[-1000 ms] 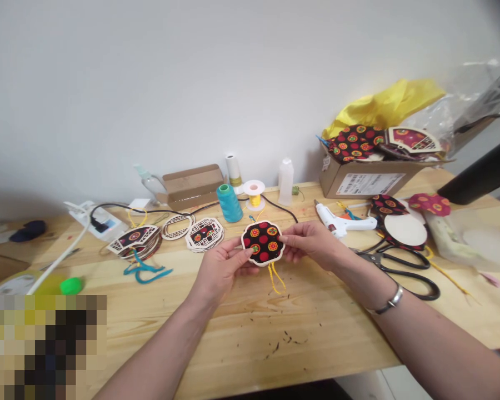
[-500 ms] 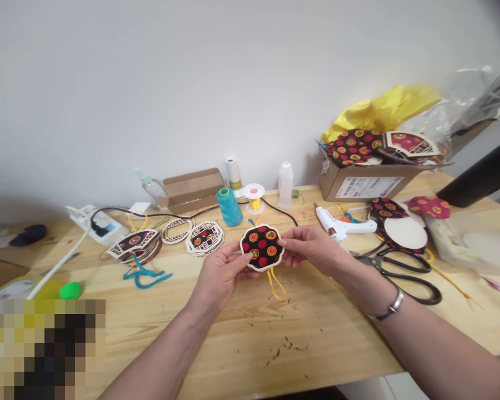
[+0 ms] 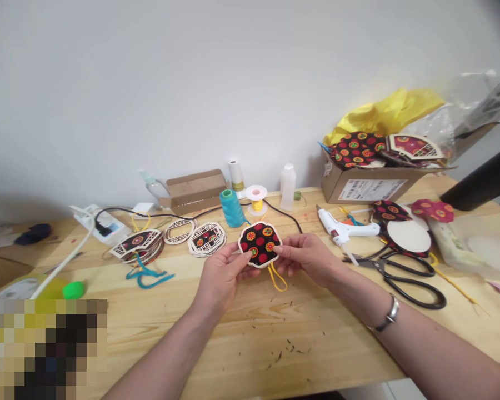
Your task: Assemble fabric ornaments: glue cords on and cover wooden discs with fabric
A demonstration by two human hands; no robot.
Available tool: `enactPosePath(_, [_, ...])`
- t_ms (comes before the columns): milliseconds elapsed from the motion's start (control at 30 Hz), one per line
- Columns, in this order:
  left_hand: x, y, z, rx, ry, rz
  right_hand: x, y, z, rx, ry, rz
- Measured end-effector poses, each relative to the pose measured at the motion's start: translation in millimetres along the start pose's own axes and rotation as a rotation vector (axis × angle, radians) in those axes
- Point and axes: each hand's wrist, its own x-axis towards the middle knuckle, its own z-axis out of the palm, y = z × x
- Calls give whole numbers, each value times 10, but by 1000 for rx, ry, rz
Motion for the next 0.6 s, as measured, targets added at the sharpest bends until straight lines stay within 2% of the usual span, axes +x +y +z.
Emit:
enactPosePath(200, [-6,-12,-4,0,-56,-5,-2,-11,-16,-21,20,-25])
enactPosePath(433, [-28,-9,-14,-30,-120,-10,-24,-46,-37,-30,-23,-31])
enactPosePath(600, [-40,13,-31,-92,-205,-71,-67,-106,-49,-66,-53,-5])
